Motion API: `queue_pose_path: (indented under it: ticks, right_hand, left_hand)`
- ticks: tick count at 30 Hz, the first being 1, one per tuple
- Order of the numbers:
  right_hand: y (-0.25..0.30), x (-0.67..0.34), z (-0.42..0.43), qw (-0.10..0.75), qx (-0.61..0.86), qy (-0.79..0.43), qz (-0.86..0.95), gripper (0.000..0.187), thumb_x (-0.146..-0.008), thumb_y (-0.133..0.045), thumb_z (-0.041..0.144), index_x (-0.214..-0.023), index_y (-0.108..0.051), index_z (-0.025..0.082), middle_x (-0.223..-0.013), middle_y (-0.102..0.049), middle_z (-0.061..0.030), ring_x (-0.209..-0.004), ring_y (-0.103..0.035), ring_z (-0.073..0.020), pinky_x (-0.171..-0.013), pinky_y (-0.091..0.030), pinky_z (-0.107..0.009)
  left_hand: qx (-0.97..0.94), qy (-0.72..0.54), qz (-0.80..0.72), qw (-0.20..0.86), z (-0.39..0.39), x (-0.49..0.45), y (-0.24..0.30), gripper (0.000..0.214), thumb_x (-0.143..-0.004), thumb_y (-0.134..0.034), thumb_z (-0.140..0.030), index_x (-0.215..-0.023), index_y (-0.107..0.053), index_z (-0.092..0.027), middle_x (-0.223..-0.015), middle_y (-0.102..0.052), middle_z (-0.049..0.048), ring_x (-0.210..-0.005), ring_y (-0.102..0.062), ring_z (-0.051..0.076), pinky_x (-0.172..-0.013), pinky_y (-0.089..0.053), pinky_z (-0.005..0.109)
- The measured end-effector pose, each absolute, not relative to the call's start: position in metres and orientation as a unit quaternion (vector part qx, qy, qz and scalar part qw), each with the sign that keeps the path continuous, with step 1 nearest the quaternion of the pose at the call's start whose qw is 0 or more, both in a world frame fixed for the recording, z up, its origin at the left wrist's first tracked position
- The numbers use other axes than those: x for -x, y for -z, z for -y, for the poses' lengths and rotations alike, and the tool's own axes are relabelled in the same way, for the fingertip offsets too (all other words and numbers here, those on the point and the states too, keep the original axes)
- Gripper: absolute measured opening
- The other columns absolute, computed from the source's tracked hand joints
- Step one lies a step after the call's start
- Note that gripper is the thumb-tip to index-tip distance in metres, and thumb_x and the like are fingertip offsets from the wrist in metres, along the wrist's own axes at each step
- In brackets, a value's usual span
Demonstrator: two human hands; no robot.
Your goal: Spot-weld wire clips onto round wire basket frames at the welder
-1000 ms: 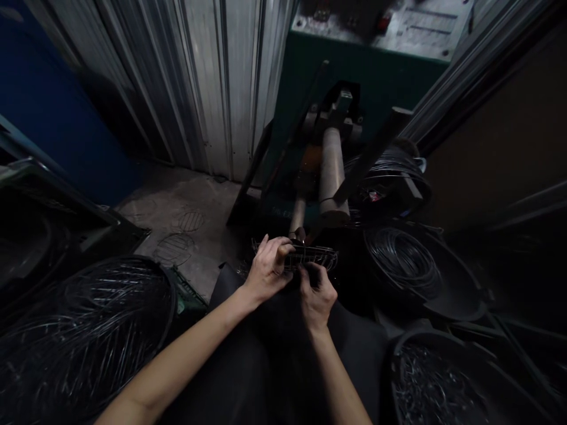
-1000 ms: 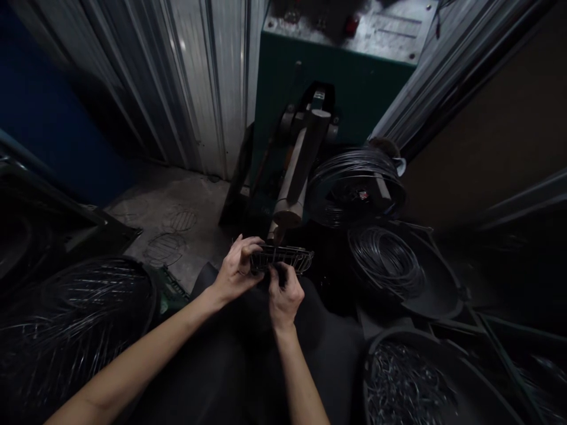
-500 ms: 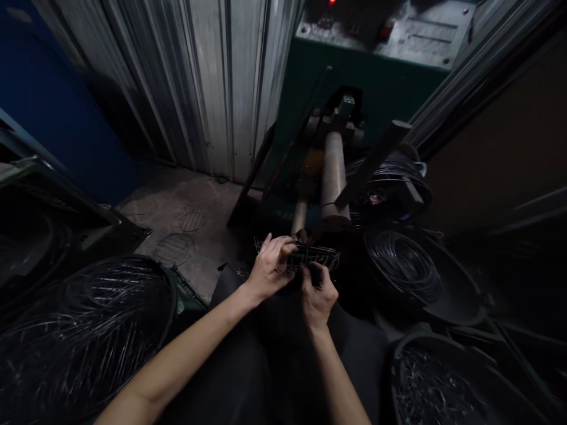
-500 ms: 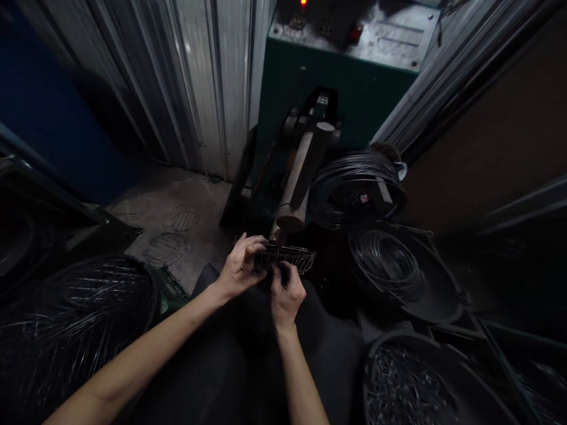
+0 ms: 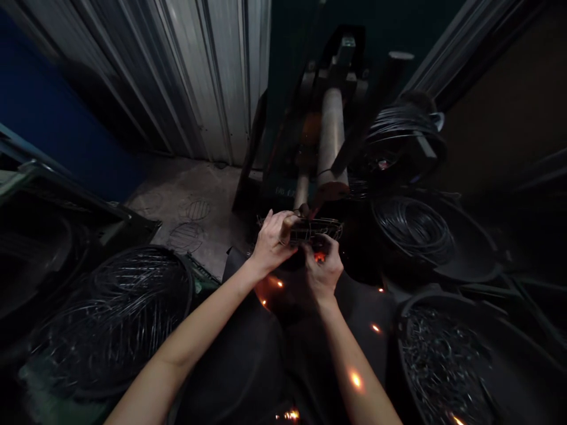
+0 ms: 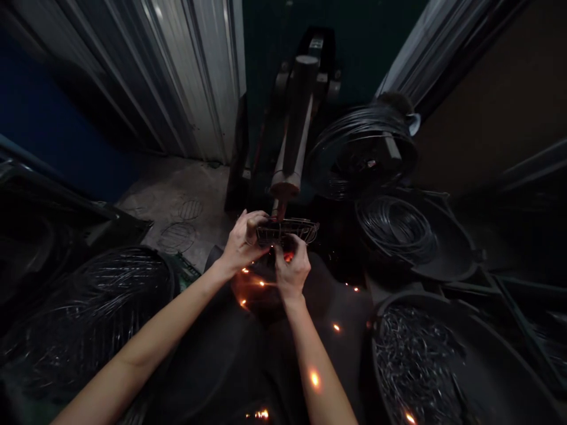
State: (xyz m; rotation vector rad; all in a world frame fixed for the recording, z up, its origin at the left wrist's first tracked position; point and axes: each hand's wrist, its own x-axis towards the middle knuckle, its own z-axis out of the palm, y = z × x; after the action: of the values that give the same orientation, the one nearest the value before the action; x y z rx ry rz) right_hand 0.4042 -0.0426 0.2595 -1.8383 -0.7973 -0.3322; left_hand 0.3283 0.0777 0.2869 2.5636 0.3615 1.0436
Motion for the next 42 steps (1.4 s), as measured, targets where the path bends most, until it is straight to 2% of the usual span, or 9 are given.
queue_pose_path:
  ticks: [6, 11, 15, 24, 28, 30, 32, 36, 42]
  right_hand:
    - [-0.251, -0.409, 0.050, 0.469, 0.788, 0.194, 0.348, 0.028, -0.083, -0.056, 0.042, -0.098, -0.052, 0.019, -0.088, -0.057, -0.0066, -0.079, -0.058, -0.0182, -0.069, -0.049, -0.032]
    - [-0.259, -0.414, 0.049, 0.461, 0.803, 0.182, 0.332, 0.030, -0.083, -0.053, 0.047, -0.095, -0.050, 0.020, -0.087, -0.057, -0.0066, -0.078, -0.058, -0.0188, -0.069, -0.049, -0.032]
    - [-0.263, -0.415, 0.049, 0.466, 0.813, 0.150, 0.317, 0.034, -0.078, -0.059, 0.047, -0.096, -0.050, 0.020, -0.088, -0.059, -0.0059, -0.079, -0.059, -0.0191, -0.071, -0.049, -0.033]
    - [-0.277, -0.415, 0.092, 0.475, 0.837, 0.024, 0.271, 0.052, -0.069, -0.065, 0.055, -0.105, -0.054, 0.020, -0.091, -0.064, -0.0066, -0.074, -0.061, -0.0192, -0.069, -0.050, -0.033]
    - [-0.257, -0.452, 0.216, 0.366, 0.927, 0.062, 0.060, 0.055, -0.071, -0.056, 0.059, -0.109, -0.057, 0.019, -0.092, -0.066, -0.0135, -0.077, -0.063, -0.0264, -0.070, -0.050, -0.040]
    - [-0.237, -0.472, 0.278, 0.199, 0.980, 0.016, -0.025, 0.053, -0.070, -0.051, 0.062, -0.094, -0.063, 0.016, -0.078, -0.066, -0.0195, -0.074, -0.063, -0.0346, -0.065, -0.048, -0.047]
    - [-0.215, -0.481, 0.321, 0.116, 0.989, -0.075, -0.047, 0.047, -0.065, -0.054, 0.063, -0.078, -0.065, 0.019, -0.065, -0.064, -0.0168, -0.065, -0.062, -0.0349, -0.058, -0.048, -0.047]
    - [-0.181, -0.475, 0.352, 0.102, 0.981, -0.157, -0.042, 0.035, -0.060, -0.059, 0.057, -0.064, -0.063, 0.022, -0.058, -0.063, -0.0105, -0.061, -0.063, -0.0302, -0.058, -0.048, -0.043]
    - [-0.179, -0.477, 0.372, 0.101, 0.983, -0.133, -0.077, 0.028, -0.058, -0.061, 0.048, -0.067, -0.066, 0.022, -0.065, -0.066, -0.0131, -0.066, -0.063, -0.0348, -0.060, -0.048, -0.046]
  left_hand:
    - [-0.911, -0.330, -0.144, 0.202, -0.072, -0.327, -0.298, 0.051, -0.072, -0.061, -0.019, -0.119, -0.042, -0.019, -0.117, -0.057, 0.0086, -0.115, -0.052, 0.023, -0.110, -0.025, 0.052]
    - [-0.915, -0.295, -0.111, 0.251, -0.086, -0.315, -0.291, 0.076, -0.069, -0.068, -0.026, -0.134, -0.028, -0.022, -0.138, -0.041, 0.0114, -0.136, -0.029, 0.029, -0.113, -0.005, 0.060]
    - [-0.910, -0.272, -0.110, 0.294, -0.110, -0.295, -0.272, 0.095, -0.063, -0.072, -0.028, -0.141, -0.018, -0.019, -0.143, -0.030, 0.0155, -0.136, -0.026, 0.032, -0.112, -0.019, 0.055]
    - [-0.880, -0.322, -0.173, 0.303, -0.120, -0.298, -0.256, 0.057, -0.065, -0.066, -0.018, -0.119, -0.047, -0.017, -0.113, -0.053, 0.0076, -0.109, -0.052, 0.020, -0.097, -0.044, 0.037]
    - [-0.882, -0.330, -0.166, 0.292, -0.113, -0.291, -0.259, 0.055, -0.064, -0.066, -0.017, -0.116, -0.049, -0.019, -0.110, -0.056, 0.0056, -0.105, -0.055, 0.020, -0.093, -0.047, 0.035]
    - [-0.894, -0.316, -0.152, 0.277, -0.103, -0.284, -0.261, 0.056, -0.064, -0.066, -0.016, -0.118, -0.049, -0.020, -0.113, -0.055, 0.0059, -0.108, -0.054, 0.021, -0.094, -0.046, 0.036]
    - [-0.905, -0.297, -0.144, 0.269, -0.089, -0.280, -0.263, 0.060, -0.064, -0.066, -0.015, -0.121, -0.047, -0.021, -0.115, -0.055, 0.0062, -0.110, -0.054, 0.021, -0.095, -0.046, 0.036]
    - [-0.912, -0.277, -0.152, 0.262, -0.065, -0.280, -0.272, 0.061, -0.063, -0.066, -0.013, -0.120, -0.046, -0.021, -0.114, -0.057, 0.0059, -0.106, -0.056, 0.021, -0.093, -0.047, 0.036]
    - [-0.924, -0.250, -0.165, 0.238, -0.056, -0.289, -0.285, 0.058, -0.064, -0.065, -0.012, -0.119, -0.049, -0.020, -0.114, -0.057, 0.0062, -0.107, -0.055, 0.022, -0.092, -0.048, 0.036]
